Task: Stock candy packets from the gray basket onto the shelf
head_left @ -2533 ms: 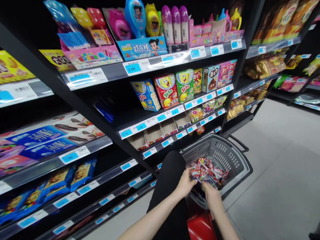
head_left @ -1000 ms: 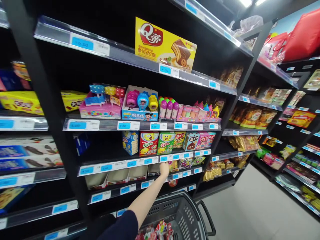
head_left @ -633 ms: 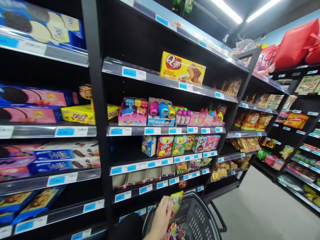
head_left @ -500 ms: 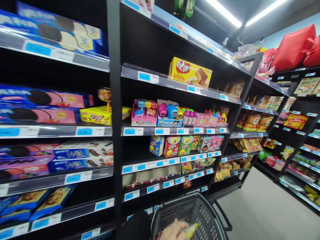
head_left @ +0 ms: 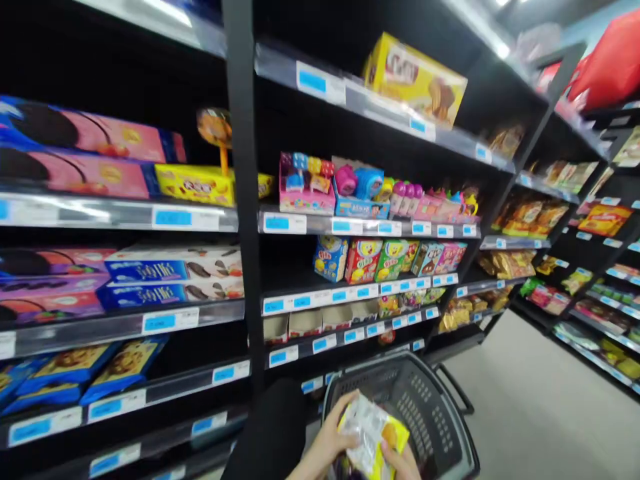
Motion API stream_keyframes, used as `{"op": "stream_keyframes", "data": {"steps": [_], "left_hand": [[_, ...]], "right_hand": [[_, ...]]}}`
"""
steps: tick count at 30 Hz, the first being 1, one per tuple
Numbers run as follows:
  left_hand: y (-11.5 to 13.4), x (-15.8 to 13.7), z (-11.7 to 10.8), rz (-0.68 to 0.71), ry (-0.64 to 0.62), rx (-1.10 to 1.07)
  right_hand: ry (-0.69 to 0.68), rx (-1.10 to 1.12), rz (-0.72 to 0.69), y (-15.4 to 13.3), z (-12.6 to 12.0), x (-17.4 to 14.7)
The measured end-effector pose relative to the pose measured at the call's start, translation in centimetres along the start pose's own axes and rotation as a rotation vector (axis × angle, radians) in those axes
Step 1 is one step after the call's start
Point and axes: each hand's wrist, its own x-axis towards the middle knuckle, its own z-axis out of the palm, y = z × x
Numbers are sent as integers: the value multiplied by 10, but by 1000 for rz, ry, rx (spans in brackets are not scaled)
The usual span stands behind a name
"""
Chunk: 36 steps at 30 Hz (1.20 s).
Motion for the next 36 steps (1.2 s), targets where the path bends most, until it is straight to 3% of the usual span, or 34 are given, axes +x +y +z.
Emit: {"op": "stream_keyframes", "data": {"steps": [4, 9, 11, 15, 17, 20, 23, 26, 28, 29, 31, 33, 34, 36], "left_hand": [[-6, -1, 10, -203, -73, 4], [-17, 4, 7, -195, 13, 134], [-19, 2, 6, -180, 63, 138], [-17, -2, 7, -201, 65, -111], [-15, -2, 6, -258, 75, -250], [-13, 1, 1, -331, 100, -276], [-11, 0, -1, -416, -76, -172], [-12, -4, 6, -457, -276, -23], [-14, -4, 12, -435, -307, 44], [-16, -4, 14, -417, -267, 55], [-18, 0, 15, -395, -95, 21], [-17, 3, 12, -417, 85, -104], [-16, 5, 10, -440, 113, -192], [-13, 5, 4, -466, 42, -352]], "right_hand": [[60, 128, 77, 16, -19, -11], [274, 50, -63, 7, -33, -2], [295, -16, -103, 8, -35, 3], [281, -110, -140, 17, -37, 8], [261, -167, -135, 17, -45, 10], [235, -329, -139, 6, -64, 11], [176, -375, -124, -12, -74, 7], [-85, -325, 40, -20, -61, -1], [-192, -385, 125, -14, -46, -4], [-184, -419, 138, -9, -40, -5], [-44, -409, 123, 4, -33, -2], [186, -284, 91, 14, -35, 2], [298, -206, 69, 18, -37, 4], [446, -83, 17, 20, -43, 6]]}}
